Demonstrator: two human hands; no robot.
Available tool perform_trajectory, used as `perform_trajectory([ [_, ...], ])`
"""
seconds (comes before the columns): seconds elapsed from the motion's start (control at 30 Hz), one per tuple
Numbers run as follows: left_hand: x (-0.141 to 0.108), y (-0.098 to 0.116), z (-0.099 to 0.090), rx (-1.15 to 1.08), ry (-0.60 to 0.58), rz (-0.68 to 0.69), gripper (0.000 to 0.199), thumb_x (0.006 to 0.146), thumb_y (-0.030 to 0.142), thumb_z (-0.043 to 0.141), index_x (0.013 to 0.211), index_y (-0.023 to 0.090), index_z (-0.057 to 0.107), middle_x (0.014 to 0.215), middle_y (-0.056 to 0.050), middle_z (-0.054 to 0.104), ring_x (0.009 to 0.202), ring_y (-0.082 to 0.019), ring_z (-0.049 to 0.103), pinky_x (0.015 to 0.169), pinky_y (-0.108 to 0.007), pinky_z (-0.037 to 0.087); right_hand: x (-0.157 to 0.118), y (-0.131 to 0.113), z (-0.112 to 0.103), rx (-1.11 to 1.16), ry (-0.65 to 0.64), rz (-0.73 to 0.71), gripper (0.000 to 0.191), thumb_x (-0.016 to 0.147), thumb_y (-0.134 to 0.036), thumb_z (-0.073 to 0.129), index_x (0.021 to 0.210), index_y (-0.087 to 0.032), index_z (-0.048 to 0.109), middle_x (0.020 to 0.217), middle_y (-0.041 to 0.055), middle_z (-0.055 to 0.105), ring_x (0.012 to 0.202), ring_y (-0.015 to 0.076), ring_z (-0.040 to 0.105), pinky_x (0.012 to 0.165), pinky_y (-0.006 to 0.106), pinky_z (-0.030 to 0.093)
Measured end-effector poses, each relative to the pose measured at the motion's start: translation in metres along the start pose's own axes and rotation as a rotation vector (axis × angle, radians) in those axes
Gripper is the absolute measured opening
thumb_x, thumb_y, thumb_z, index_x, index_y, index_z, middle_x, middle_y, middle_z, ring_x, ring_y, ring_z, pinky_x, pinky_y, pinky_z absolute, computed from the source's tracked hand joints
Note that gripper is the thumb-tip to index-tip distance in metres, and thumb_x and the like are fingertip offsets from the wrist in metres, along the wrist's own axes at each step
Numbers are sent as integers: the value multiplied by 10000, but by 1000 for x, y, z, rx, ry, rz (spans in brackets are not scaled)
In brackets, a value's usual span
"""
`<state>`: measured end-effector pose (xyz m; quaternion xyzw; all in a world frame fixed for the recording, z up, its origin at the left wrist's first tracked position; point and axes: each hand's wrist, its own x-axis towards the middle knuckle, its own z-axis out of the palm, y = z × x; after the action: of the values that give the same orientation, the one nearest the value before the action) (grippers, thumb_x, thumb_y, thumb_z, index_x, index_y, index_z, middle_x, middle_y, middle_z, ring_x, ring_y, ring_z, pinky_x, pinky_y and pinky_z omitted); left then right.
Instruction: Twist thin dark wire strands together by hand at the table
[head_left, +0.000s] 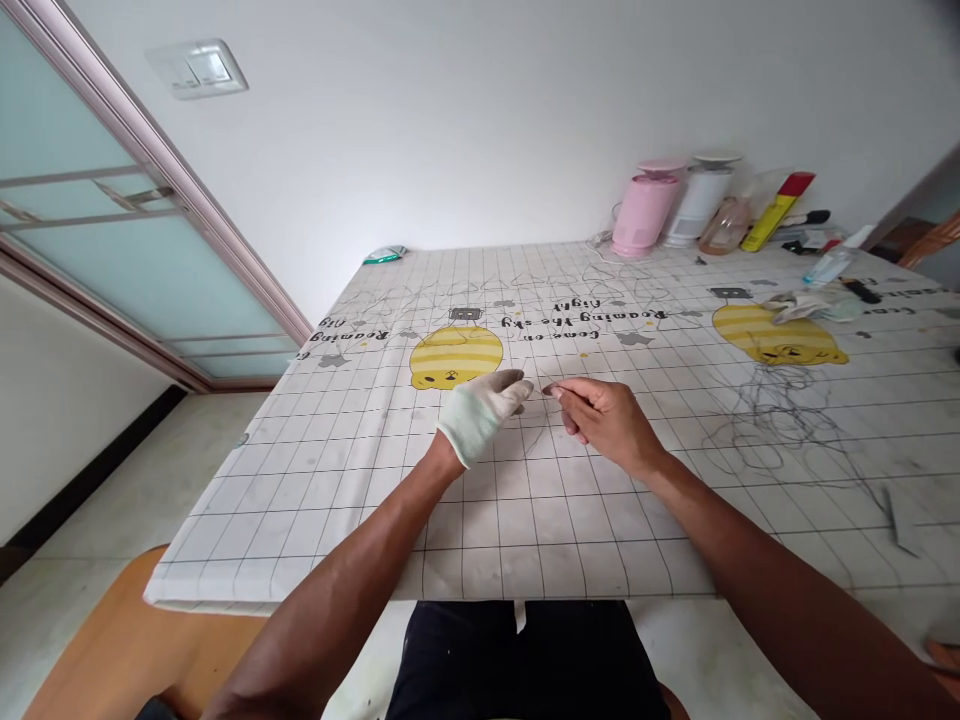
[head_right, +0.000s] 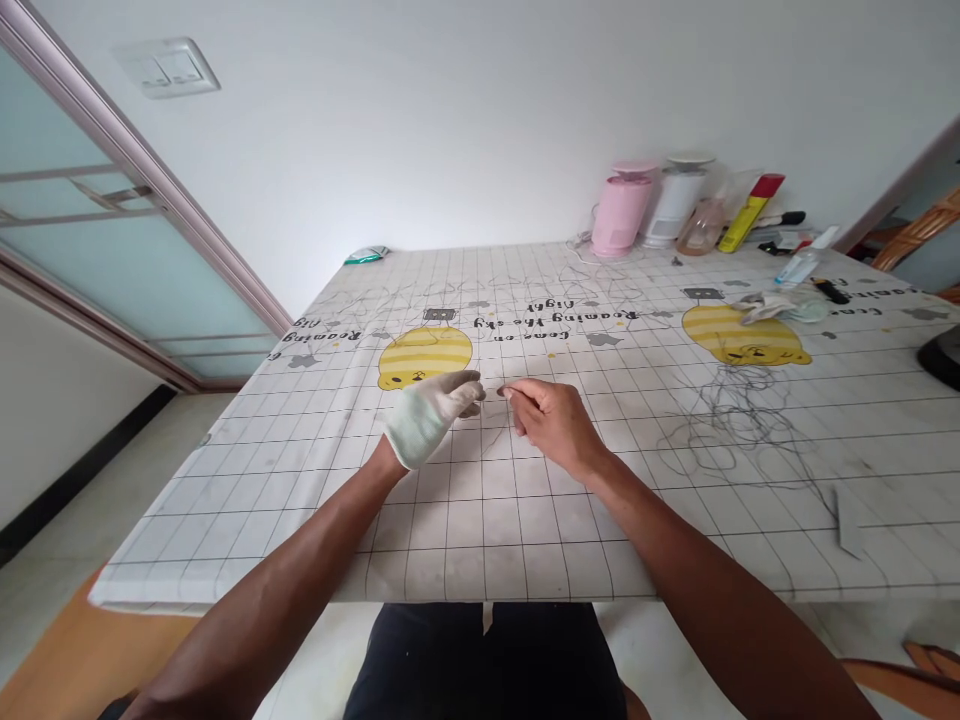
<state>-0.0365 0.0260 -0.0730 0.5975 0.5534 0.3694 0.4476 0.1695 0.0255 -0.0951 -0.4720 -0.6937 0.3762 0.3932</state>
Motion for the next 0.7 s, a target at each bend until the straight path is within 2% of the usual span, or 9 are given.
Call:
perform_trajectory([
  [0.07, 1, -1, 5, 60, 23, -41, 328, 953, 379, 587, 1181, 201, 742, 992, -35, 780, 841, -176, 756, 805, -264, 578, 2, 3, 0, 15, 47, 19, 401, 1000, -580, 589, 941, -222, 761, 588, -8, 581, 477, 134, 495, 432, 265, 412],
  [0.17, 1, -4, 11, 72, -7, -107, 319, 975, 308, 510, 1166, 200, 742, 907, -23, 777, 738, -156, 735, 771, -270, 572, 3, 5, -1, 24, 76, 16, 404, 999, -575, 587, 962, -218, 773, 586, -7, 582, 460, 132, 489, 427, 271, 416],
  [0.3, -3, -5, 16, 44, -22, -168, 302, 983, 312, 515, 1125, 184, 749, 859, -30, 773, 714, -158, 739, 751, -272, 570, 2, 5, -1, 3, 110, -8, 433, 998, -595, 576, 984, -214, 781, 577, -7, 583, 444, 131, 474, 415, 276, 398],
  [0.5, -3, -9, 16, 44, -80, -176, 283, 975, 284, 519, 1086, 184, 759, 848, -35, 785, 695, -173, 756, 716, -279, 561, 3, 9, -2, -45, 106, -43, 434, 1013, -583, 554, 944, -212, 768, 577, -5, 590, 462, 131, 484, 445, 275, 416],
  [0.7, 2, -6, 10, -12, -48, -188, 243, 966, 331, 551, 931, 176, 734, 866, -53, 787, 669, -167, 752, 704, -267, 558, 3, 5, -2, -53, 86, -41, 370, 1025, -519, 561, 983, -215, 768, 576, -9, 589, 482, 140, 516, 450, 270, 403],
])
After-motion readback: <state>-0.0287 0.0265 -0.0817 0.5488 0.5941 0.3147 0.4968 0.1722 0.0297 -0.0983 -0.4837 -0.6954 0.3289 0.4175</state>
